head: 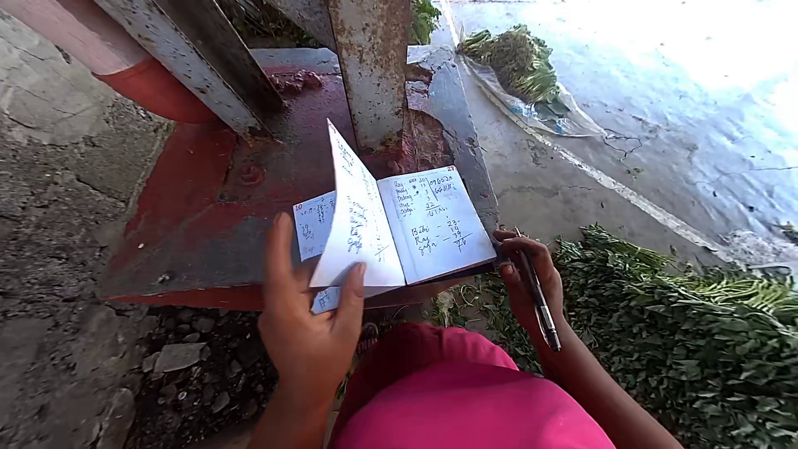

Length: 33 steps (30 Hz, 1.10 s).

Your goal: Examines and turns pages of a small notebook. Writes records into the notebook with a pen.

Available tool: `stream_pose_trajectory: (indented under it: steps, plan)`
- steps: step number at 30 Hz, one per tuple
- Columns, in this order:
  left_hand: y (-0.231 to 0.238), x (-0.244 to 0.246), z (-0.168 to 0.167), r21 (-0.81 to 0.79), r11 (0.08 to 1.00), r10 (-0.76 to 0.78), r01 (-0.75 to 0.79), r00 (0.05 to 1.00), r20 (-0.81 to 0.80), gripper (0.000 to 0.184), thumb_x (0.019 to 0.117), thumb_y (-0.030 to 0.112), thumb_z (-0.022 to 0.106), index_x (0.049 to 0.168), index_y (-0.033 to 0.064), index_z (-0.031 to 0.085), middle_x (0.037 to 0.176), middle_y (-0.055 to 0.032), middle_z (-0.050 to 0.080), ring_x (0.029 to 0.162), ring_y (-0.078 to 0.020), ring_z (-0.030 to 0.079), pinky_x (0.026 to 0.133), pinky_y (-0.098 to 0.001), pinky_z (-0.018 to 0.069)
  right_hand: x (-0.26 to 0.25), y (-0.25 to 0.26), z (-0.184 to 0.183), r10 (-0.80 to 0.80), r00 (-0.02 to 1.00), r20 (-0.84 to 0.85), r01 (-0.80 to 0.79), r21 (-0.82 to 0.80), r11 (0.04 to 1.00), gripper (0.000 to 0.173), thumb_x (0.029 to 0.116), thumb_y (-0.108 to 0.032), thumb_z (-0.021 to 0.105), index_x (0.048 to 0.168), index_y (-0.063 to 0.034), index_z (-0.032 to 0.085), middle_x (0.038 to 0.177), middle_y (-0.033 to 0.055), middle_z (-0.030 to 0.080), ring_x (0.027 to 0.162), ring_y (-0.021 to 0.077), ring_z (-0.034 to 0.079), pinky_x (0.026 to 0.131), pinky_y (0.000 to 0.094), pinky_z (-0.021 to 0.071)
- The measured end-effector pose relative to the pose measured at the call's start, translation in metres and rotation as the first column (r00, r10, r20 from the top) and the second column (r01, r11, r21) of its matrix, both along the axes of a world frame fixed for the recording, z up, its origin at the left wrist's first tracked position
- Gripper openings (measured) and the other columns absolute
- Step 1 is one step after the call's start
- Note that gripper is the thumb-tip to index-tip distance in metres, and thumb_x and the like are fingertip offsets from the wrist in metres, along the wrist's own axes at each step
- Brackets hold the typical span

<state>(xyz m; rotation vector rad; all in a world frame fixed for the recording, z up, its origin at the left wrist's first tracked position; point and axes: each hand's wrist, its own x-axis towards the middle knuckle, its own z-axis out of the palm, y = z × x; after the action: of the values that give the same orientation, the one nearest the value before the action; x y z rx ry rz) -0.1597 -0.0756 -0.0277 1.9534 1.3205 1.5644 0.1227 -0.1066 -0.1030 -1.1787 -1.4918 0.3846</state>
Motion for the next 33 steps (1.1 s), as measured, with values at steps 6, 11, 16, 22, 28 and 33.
stream_pose_trajectory:
  steps: [6,11,16,22,28,33]
  plan:
    - [-0.009,-0.019,0.013,0.032,0.968,0.23,-0.249,0.83,-0.508,0.062,0.0901,0.017,0.065,0.146,-0.004,0.048,0.153,-0.0433,0.03,0.14,-0.0638,0.031,0.11,-0.0701,0.0311,0.002,-0.001,-0.002,-0.019,0.994,0.105,0.019,-0.001,1.0,0.044,0.1057,-0.044,0.053,0.121,-0.0033,0.061,0.123,0.0115,0.069,0.126,0.0097,0.061,0.108,0.0277,0.0482]
    - [0.007,0.069,0.015,-0.066,0.941,-0.3,0.333,0.725,-0.62,0.03,0.0983,0.026,0.063,0.118,0.0059,0.074,0.128,-0.0215,0.068,0.124,-0.0404,0.063,0.101,-0.0534,0.0527,0.005,0.004,-0.002,-0.023,0.988,0.153,0.021,0.017,1.0,0.046,0.1066,-0.045,0.05,0.117,-0.001,0.062,0.119,0.0137,0.071,0.122,0.0111,0.063,0.105,0.0269,0.0498]
    - [0.031,0.1,0.0,-0.255,0.904,-0.42,0.342,0.605,-0.676,0.03,0.1016,0.024,0.06,0.118,0.002,0.073,0.128,-0.0234,0.068,0.125,-0.0439,0.062,0.101,-0.0593,0.0501,0.004,0.005,-0.003,-0.026,0.992,0.121,0.021,0.041,0.999,0.047,0.1075,-0.044,0.048,0.117,-0.0001,0.061,0.118,0.0134,0.071,0.123,0.0095,0.063,0.105,0.0253,0.0499]
    - [0.022,0.097,-0.004,-0.144,0.94,-0.328,0.31,0.701,-0.633,0.025,0.1022,0.016,0.057,0.11,0.0017,0.076,0.114,-0.0191,0.075,0.112,-0.038,0.071,0.093,-0.0529,0.0566,0.004,0.005,-0.008,-0.046,0.996,0.075,0.04,0.08,0.996,0.047,0.1082,-0.047,0.044,0.114,-0.0039,0.063,0.115,0.0069,0.071,0.119,0.0045,0.063,0.104,0.0234,0.0502]
    - [0.02,0.102,-0.009,0.017,0.977,-0.168,0.215,0.808,-0.565,0.017,0.0927,0.004,0.061,0.092,0.001,0.078,0.093,-0.0149,0.077,0.088,-0.0282,0.077,0.071,-0.0385,0.061,0.006,0.005,-0.013,-0.031,0.997,0.07,0.024,0.093,0.995,0.047,0.1083,-0.048,0.044,0.116,-0.005,0.063,0.116,0.0074,0.071,0.121,0.007,0.063,0.105,0.0251,0.0502]
    - [0.021,0.101,-0.014,0.051,0.981,-0.135,0.188,0.845,-0.517,0.016,0.092,0.005,0.063,0.09,0.0022,0.079,0.091,-0.0137,0.078,0.084,-0.0263,0.077,0.068,-0.0368,0.0605,0.007,0.005,-0.014,-0.024,0.997,0.076,0.015,0.106,0.994,0.046,0.1082,-0.047,0.045,0.116,-0.0053,0.063,0.117,0.0077,0.071,0.122,0.0068,0.063,0.105,0.0241,0.0494]
